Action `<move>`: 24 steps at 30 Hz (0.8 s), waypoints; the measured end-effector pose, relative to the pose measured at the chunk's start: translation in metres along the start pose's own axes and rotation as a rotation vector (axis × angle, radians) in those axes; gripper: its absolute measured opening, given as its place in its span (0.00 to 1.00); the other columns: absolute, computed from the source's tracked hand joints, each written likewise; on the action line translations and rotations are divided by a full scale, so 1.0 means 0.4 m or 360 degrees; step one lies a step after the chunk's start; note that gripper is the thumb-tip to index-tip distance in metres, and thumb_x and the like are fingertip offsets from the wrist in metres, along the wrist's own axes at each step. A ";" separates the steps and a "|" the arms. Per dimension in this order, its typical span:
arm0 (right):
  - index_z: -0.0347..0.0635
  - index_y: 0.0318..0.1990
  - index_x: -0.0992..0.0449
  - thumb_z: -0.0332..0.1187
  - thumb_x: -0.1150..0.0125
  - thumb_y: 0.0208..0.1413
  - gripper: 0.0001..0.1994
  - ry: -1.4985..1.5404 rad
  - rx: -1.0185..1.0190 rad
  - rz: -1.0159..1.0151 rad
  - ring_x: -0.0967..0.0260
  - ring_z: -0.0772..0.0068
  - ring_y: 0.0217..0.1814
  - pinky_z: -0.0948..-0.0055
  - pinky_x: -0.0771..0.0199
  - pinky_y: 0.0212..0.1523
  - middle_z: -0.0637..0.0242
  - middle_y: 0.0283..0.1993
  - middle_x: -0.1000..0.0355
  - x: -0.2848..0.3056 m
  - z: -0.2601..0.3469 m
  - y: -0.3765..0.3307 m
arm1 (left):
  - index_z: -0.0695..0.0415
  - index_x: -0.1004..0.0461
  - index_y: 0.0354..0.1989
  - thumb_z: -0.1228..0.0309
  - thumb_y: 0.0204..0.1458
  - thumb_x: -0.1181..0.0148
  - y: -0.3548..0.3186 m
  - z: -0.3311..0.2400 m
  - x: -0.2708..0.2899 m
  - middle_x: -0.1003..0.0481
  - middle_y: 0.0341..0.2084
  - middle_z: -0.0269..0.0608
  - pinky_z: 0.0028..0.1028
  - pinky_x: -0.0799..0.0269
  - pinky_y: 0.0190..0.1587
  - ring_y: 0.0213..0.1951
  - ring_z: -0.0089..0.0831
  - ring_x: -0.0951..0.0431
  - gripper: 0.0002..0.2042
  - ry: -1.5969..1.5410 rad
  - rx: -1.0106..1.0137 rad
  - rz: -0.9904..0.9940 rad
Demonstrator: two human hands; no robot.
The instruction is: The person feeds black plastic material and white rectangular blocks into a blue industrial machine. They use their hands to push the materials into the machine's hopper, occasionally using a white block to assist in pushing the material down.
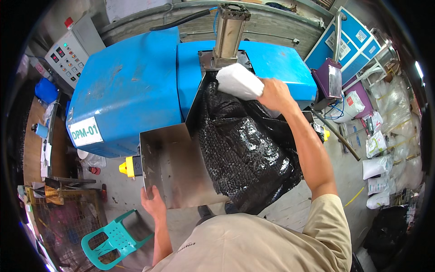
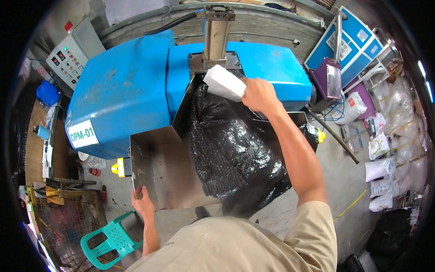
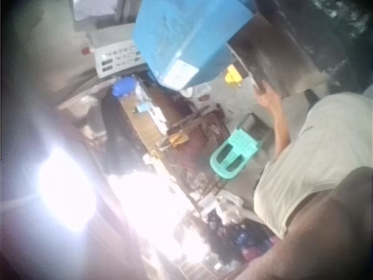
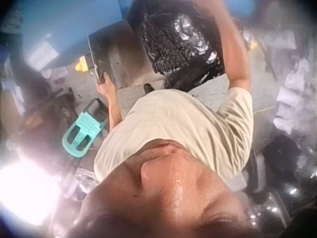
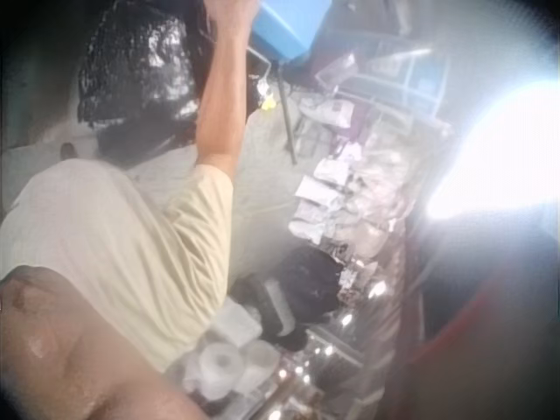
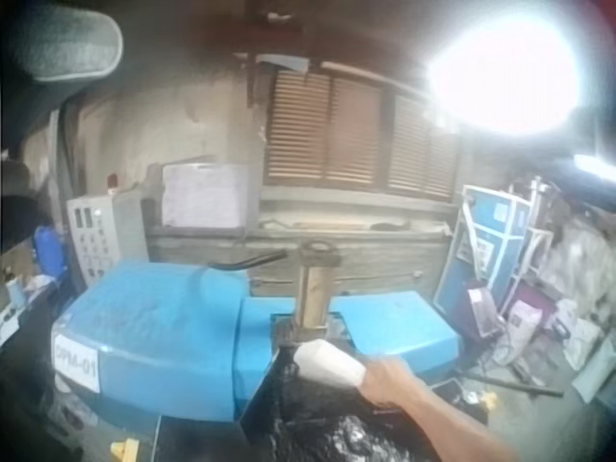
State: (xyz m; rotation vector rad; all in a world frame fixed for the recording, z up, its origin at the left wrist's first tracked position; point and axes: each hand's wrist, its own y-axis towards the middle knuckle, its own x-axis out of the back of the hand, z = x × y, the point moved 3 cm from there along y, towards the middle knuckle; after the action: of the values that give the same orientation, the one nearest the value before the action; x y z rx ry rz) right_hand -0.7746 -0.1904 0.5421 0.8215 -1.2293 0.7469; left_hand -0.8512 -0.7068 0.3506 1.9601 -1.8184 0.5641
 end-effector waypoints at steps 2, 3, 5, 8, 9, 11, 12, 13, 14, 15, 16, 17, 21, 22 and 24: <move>0.44 0.49 0.16 0.30 0.41 0.48 0.18 -0.0063 0.0063 0.0046 0.20 0.41 0.43 0.48 0.21 0.46 0.46 0.38 0.18 0.019 0.018 0.039 | 0.72 0.24 0.53 0.67 0.59 0.35 -0.004 0.017 -0.002 0.18 0.44 0.55 0.40 0.29 0.55 0.47 0.46 0.20 0.20 -0.0027 -0.0056 -0.0090; 0.43 0.47 0.16 0.30 0.41 0.48 0.17 -0.0104 0.0059 0.0075 0.20 0.41 0.43 0.49 0.20 0.46 0.46 0.38 0.18 0.023 0.016 0.062 | 0.72 0.24 0.54 0.67 0.59 0.35 -0.002 0.017 -0.004 0.18 0.44 0.55 0.40 0.28 0.55 0.46 0.46 0.20 0.20 -0.0028 -0.0046 -0.0065; 0.37 0.40 0.16 0.30 0.42 0.47 0.14 -0.0154 0.0083 0.0017 0.19 0.41 0.44 0.49 0.19 0.45 0.45 0.39 0.18 0.031 0.011 0.103 | 0.72 0.24 0.54 0.67 0.59 0.34 0.003 0.015 -0.008 0.18 0.44 0.55 0.40 0.28 0.54 0.46 0.45 0.20 0.20 -0.0032 -0.0026 -0.0020; 0.36 0.38 0.15 0.30 0.42 0.48 0.13 -0.0251 0.0060 0.0140 0.19 0.41 0.45 0.50 0.19 0.46 0.44 0.40 0.18 0.054 0.038 0.144 | 0.76 0.28 0.57 0.69 0.60 0.35 0.007 0.036 -0.007 0.19 0.48 0.57 0.38 0.28 0.56 0.51 0.46 0.19 0.24 -0.0037 -0.0021 -0.0007; 0.35 0.38 0.15 0.30 0.42 0.48 0.13 -0.0251 0.0041 0.0165 0.19 0.41 0.45 0.50 0.19 0.47 0.44 0.41 0.18 0.061 0.047 0.153 | 0.76 0.28 0.57 0.69 0.60 0.35 0.008 0.037 -0.005 0.19 0.48 0.57 0.38 0.28 0.56 0.50 0.46 0.19 0.23 -0.0035 -0.0009 0.0005; 0.34 0.38 0.15 0.30 0.43 0.49 0.13 -0.0250 0.0001 0.0212 0.19 0.41 0.46 0.50 0.19 0.47 0.43 0.42 0.18 0.071 0.062 0.166 | 0.76 0.28 0.57 0.69 0.59 0.34 0.007 0.033 -0.004 0.19 0.48 0.58 0.38 0.28 0.56 0.50 0.46 0.19 0.23 -0.0031 0.0013 0.0029; 0.34 0.38 0.15 0.30 0.43 0.49 0.13 -0.0263 0.0007 0.0206 0.19 0.41 0.47 0.50 0.19 0.47 0.44 0.42 0.18 0.070 0.063 0.167 | 0.75 0.28 0.56 0.69 0.59 0.34 0.004 0.025 -0.002 0.19 0.47 0.58 0.38 0.28 0.56 0.50 0.46 0.19 0.23 -0.0038 0.0015 0.0034; 0.34 0.38 0.15 0.30 0.42 0.49 0.13 -0.0275 0.0012 0.0200 0.19 0.41 0.47 0.50 0.19 0.48 0.44 0.42 0.18 0.069 0.064 0.167 | 0.75 0.28 0.56 0.69 0.59 0.34 0.001 0.013 -0.001 0.19 0.47 0.58 0.38 0.28 0.56 0.50 0.46 0.19 0.23 -0.0044 0.0017 0.0040; 0.34 0.38 0.15 0.30 0.42 0.48 0.13 -0.0287 0.0016 0.0194 0.19 0.41 0.47 0.50 0.19 0.48 0.44 0.43 0.18 0.069 0.063 0.167 | 0.75 0.28 0.56 0.70 0.59 0.34 0.001 0.005 -0.001 0.19 0.47 0.58 0.38 0.28 0.55 0.50 0.46 0.19 0.23 -0.0050 0.0018 0.0046; 0.34 0.38 0.15 0.30 0.42 0.48 0.13 -0.0285 0.0013 0.0190 0.19 0.41 0.48 0.50 0.19 0.48 0.44 0.43 0.18 0.069 0.069 0.165 | 0.75 0.27 0.56 0.70 0.59 0.34 0.000 0.008 0.000 0.19 0.47 0.58 0.38 0.28 0.55 0.50 0.45 0.19 0.22 -0.0037 0.0008 0.0030; 0.34 0.38 0.15 0.30 0.42 0.48 0.13 -0.0283 0.0008 0.0186 0.19 0.42 0.48 0.50 0.19 0.48 0.44 0.43 0.18 0.069 0.076 0.162 | 0.74 0.27 0.56 0.70 0.59 0.34 -0.001 0.011 0.001 0.19 0.46 0.57 0.38 0.28 0.55 0.49 0.45 0.19 0.22 -0.0023 -0.0002 0.0015; 0.34 0.39 0.15 0.30 0.42 0.48 0.13 -0.0281 0.0003 0.0182 0.19 0.42 0.48 0.50 0.19 0.48 0.44 0.43 0.18 0.068 0.081 0.159 | 0.74 0.27 0.55 0.70 0.59 0.34 -0.003 0.014 0.001 0.19 0.46 0.57 0.38 0.28 0.54 0.49 0.45 0.19 0.21 -0.0010 -0.0013 0.0001; 0.34 0.39 0.15 0.30 0.43 0.49 0.14 -0.0285 0.0028 0.0170 0.19 0.43 0.48 0.51 0.19 0.49 0.44 0.44 0.18 0.071 0.073 0.149 | 0.73 0.27 0.55 0.71 0.59 0.35 -0.004 0.009 -0.004 0.19 0.45 0.56 0.38 0.28 0.53 0.47 0.44 0.19 0.20 -0.0076 -0.0028 -0.0018; 0.35 0.39 0.15 0.30 0.43 0.49 0.14 -0.0277 0.0013 0.0176 0.19 0.43 0.48 0.51 0.19 0.49 0.44 0.44 0.18 0.072 0.069 0.147 | 0.73 0.27 0.55 0.71 0.59 0.35 -0.003 0.008 -0.003 0.19 0.45 0.56 0.38 0.27 0.53 0.47 0.44 0.19 0.20 -0.0073 -0.0028 -0.0009; 0.35 0.39 0.15 0.30 0.43 0.49 0.13 -0.0261 -0.0007 0.0165 0.19 0.43 0.48 0.51 0.19 0.48 0.45 0.43 0.18 0.072 0.064 0.144 | 0.73 0.27 0.55 0.71 0.59 0.35 -0.003 0.001 -0.002 0.19 0.46 0.57 0.39 0.27 0.53 0.47 0.44 0.19 0.20 -0.0064 -0.0018 0.0014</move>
State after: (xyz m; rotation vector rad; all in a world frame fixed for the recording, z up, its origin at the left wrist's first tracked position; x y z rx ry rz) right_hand -0.8310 -0.1815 0.5814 0.8326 -1.4283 0.7717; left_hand -0.8500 -0.7064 0.3499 1.9706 -1.8515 0.5198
